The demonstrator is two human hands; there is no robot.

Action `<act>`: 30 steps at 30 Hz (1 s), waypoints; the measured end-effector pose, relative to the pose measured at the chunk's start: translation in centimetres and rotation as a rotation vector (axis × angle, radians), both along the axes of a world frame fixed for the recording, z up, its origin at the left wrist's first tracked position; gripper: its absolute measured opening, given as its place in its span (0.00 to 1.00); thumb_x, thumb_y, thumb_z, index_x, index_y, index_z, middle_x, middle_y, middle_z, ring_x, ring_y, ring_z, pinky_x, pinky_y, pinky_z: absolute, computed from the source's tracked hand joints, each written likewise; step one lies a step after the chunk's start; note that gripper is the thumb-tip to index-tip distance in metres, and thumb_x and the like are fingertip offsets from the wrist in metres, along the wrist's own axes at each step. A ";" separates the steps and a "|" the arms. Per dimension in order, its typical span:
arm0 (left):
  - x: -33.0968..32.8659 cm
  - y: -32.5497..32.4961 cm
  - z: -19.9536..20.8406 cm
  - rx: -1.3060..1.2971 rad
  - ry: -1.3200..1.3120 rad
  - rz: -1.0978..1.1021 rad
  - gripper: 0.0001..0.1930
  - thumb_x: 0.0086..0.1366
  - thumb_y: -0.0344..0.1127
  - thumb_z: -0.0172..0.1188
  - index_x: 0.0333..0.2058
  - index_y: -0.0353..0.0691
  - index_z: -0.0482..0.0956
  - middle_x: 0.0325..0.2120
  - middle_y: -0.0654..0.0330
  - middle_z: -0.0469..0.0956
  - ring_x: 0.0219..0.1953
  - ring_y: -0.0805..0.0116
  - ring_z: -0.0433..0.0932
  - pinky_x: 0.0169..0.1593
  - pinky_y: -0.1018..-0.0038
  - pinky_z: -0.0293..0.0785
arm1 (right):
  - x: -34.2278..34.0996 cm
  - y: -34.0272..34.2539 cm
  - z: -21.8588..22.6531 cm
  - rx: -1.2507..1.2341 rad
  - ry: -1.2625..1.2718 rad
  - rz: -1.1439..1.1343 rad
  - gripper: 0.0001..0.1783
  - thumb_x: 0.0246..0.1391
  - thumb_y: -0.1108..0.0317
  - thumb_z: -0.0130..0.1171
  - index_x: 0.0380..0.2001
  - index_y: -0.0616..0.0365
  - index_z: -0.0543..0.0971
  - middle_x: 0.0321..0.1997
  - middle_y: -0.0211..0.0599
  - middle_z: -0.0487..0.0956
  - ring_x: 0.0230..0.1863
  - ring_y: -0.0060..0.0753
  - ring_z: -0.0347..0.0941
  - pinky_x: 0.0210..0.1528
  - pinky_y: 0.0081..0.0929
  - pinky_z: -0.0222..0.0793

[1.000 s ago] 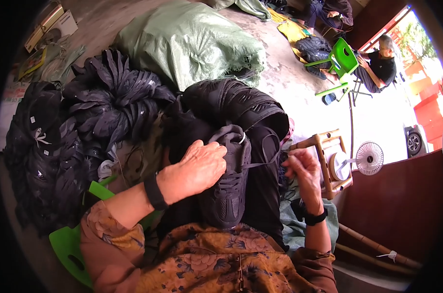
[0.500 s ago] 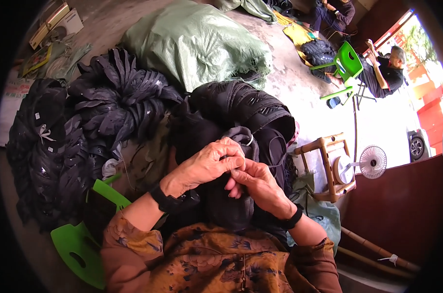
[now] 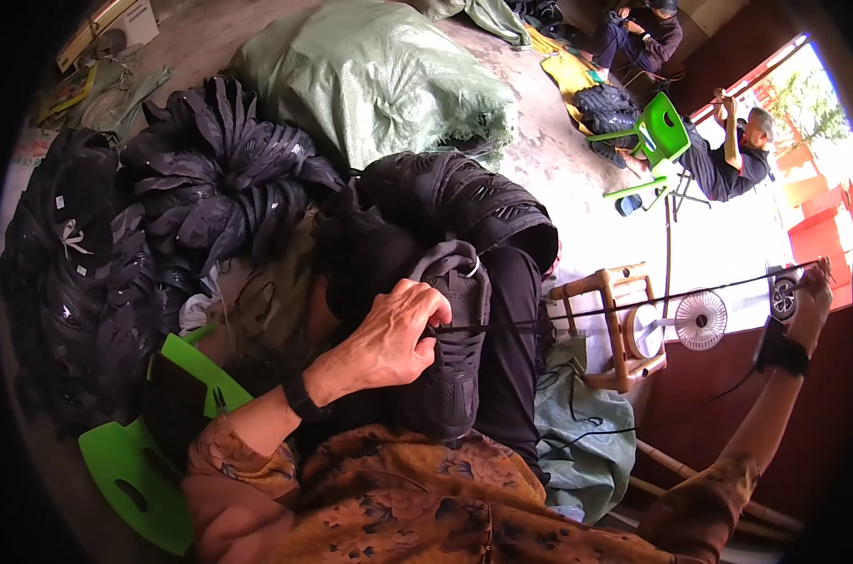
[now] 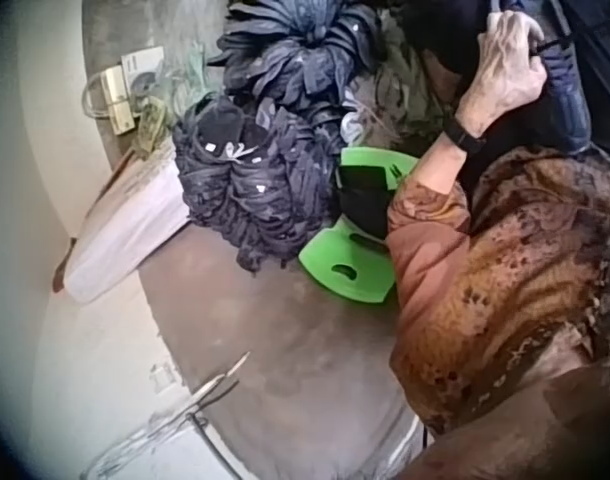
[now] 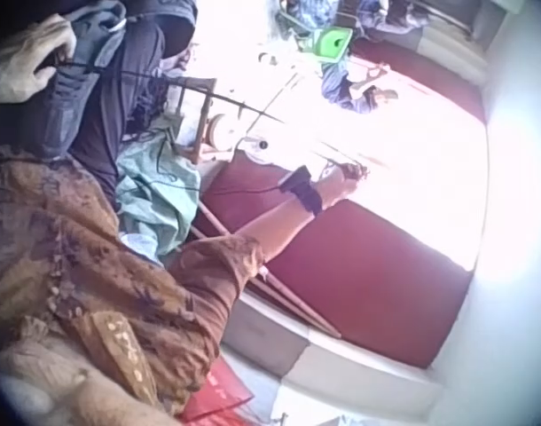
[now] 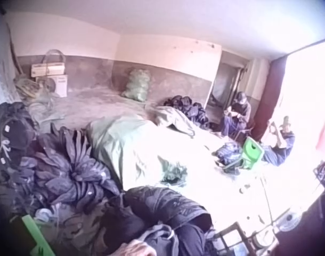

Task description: The person is threading laces through the eyelets of a black shoe.

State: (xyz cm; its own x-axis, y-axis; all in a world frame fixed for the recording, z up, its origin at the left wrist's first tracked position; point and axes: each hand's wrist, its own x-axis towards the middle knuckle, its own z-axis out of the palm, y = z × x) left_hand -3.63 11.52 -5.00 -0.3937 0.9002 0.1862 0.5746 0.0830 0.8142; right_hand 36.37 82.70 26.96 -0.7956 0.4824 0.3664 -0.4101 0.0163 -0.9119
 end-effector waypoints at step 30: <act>-0.4 3.2 0.1 -0.302 0.632 0.159 0.29 0.55 0.25 0.54 0.57 0.32 0.63 0.43 0.53 0.72 0.46 0.56 0.70 0.45 0.58 0.63 | -23.8 -51.8 -30.0 0.228 -0.714 0.104 0.04 0.58 0.76 0.58 0.36 0.62 0.80 0.28 0.33 0.83 0.22 0.14 0.73 0.22 0.15 0.67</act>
State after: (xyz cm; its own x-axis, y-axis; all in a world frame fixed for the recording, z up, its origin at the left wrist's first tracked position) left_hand -4.05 14.69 -4.88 -0.4234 0.8891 0.1739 0.8910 0.3739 0.2576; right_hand 12.59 30.91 -3.08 -0.9142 0.3662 -0.1735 0.2695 0.2298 -0.9352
